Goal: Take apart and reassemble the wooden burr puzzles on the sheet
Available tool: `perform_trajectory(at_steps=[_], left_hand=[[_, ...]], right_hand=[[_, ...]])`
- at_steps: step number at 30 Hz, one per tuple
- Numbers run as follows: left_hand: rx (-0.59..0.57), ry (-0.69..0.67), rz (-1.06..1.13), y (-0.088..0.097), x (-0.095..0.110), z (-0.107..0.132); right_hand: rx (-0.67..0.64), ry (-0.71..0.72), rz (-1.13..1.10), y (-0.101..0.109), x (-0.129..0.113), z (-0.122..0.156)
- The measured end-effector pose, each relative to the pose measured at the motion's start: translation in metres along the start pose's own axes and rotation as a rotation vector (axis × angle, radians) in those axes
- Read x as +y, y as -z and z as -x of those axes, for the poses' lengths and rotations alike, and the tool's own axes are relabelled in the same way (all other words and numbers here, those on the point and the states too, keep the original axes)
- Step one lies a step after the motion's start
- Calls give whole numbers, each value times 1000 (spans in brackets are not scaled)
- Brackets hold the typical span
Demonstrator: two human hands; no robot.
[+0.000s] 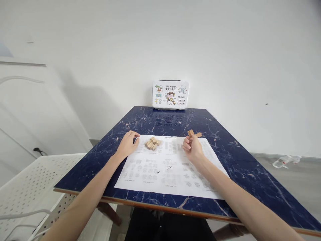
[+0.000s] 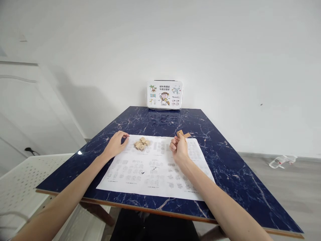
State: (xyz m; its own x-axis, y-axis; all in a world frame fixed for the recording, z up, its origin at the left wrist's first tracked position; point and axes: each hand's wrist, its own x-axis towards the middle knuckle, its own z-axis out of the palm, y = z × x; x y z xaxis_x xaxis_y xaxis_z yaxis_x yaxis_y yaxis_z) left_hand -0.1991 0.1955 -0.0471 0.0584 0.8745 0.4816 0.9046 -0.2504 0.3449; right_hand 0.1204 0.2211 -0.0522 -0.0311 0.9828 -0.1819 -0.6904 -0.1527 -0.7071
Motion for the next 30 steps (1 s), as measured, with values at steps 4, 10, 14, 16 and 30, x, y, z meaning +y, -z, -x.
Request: perform_trajectory(at_steps=[4, 10, 14, 16, 30], left_hand=[[-6, -26, -17, -3, 0, 0], [4, -93, -12, -9, -3, 0], [-6, -136, -5, -9, -1, -1], [-29, -154, -9, -8, 1, -1], [-132, -162, -2, -4, 2, 0]], right_hand=[[13, 14, 22, -3, 2, 3], [-74, 64, 157, -9, 15, 10], [-186, 69, 333, -13, 21, 16], [-224, 66, 396, -15, 22, 19], [-575, 366, 1142, -23, 33, 41]])
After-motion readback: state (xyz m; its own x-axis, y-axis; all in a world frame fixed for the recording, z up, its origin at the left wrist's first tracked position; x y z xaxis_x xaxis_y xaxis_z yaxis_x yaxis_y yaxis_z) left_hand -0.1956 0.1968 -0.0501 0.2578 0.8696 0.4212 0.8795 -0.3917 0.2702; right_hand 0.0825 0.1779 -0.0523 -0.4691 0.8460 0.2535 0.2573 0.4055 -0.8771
